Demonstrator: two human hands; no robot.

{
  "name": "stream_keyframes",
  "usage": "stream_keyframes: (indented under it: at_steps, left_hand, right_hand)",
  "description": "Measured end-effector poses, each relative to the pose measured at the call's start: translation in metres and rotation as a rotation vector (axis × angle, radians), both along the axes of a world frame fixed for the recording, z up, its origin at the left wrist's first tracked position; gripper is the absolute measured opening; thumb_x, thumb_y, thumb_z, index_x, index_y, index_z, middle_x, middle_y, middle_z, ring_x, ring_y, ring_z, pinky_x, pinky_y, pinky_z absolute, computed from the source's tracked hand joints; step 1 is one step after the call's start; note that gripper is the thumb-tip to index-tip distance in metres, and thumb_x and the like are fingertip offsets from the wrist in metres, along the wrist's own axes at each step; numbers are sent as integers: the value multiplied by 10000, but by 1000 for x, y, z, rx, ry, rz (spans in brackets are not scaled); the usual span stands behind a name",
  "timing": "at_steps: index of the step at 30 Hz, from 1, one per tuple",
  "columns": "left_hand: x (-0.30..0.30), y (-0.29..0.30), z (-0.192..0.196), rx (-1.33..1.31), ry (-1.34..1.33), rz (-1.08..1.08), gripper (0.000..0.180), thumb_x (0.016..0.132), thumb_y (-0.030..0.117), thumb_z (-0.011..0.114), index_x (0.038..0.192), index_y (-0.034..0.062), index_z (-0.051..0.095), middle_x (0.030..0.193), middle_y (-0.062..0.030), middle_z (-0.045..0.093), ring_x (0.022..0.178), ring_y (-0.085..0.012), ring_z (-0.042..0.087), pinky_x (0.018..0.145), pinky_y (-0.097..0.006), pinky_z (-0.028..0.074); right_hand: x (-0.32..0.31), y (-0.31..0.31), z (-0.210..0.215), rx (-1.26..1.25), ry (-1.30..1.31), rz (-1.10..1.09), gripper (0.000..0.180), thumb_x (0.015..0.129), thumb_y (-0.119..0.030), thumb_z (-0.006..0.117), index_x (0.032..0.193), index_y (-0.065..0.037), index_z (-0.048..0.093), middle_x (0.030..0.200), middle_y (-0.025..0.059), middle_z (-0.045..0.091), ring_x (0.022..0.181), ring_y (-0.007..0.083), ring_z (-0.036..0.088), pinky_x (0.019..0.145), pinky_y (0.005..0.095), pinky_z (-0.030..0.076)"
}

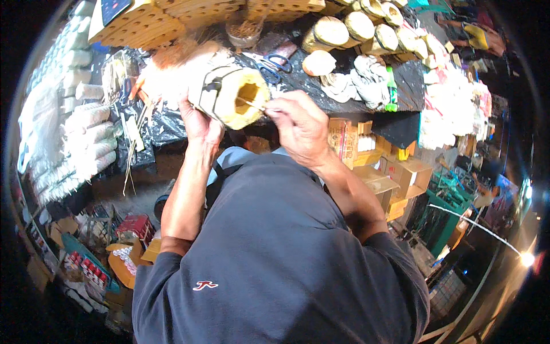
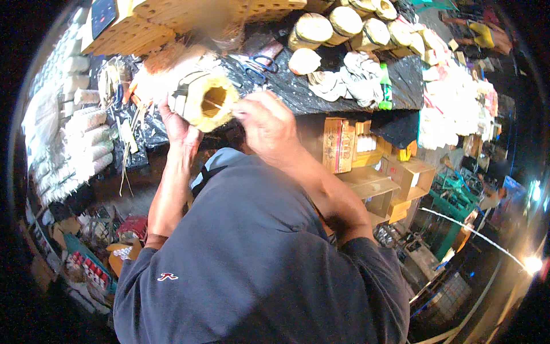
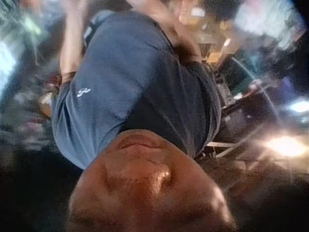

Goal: The person assembles small bamboo containers by hand, inserting a circular bamboo lid into the top of each container and securing it with a thin strip of bamboo. The person handles multiple containers one at a time, placing finished units on the table.

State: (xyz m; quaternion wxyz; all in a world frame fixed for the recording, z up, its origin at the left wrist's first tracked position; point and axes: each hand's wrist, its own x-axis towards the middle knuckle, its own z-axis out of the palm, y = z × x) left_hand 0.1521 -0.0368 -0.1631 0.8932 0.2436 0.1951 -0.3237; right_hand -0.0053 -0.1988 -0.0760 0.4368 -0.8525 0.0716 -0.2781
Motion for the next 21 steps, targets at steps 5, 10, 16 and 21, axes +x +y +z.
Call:
stream_keyframes:
  at_steps: [5, 10, 16, 21]
  left_hand:
    - [11, 26, -16, 326, -609, 123, 501, 957, 300, 765, 1362, 18, 679, 1268, -109, 741, 1194, -236, 697, 1082, -409, 536]
    - [13, 32, -6, 1084, -1296, 18, 573, 776, 156, 921, 1278, -47, 733, 1266, -164, 754, 1157, -281, 725, 1052, -399, 546]
    - [-3, 15, -39, 1156, -1725, 4, 793, 699, 303, 989, 1349, -11, 661, 1283, -264, 704, 1189, -408, 708, 999, -462, 601]
    - [-17, 20, -66, 1140, -1738, -88, 863, 692, 300, 994, 1425, 42, 621, 1384, -278, 639, 1265, -423, 670, 1022, -488, 596]
  right_hand:
    - [-18, 1, -24, 503, 303, -141, 141, 1000, -78, 735, 1112, 7, 736, 975, 90, 699, 880, 159, 670, 801, 290, 570]
    - [10, 12, -52, 639, 608, -53, 341, 1036, -254, 749, 1264, -4, 701, 1046, 47, 700, 902, 90, 665, 726, 270, 591]
    - [40, 34, -117, 1465, 454, -403, 204, 1050, -93, 637, 1195, 12, 735, 1036, 88, 748, 885, 198, 702, 738, 355, 588]
    - [35, 30, -155, 1736, 432, -525, 225, 1063, -105, 628, 1244, -3, 716, 1113, 111, 743, 941, 228, 716, 828, 417, 624]
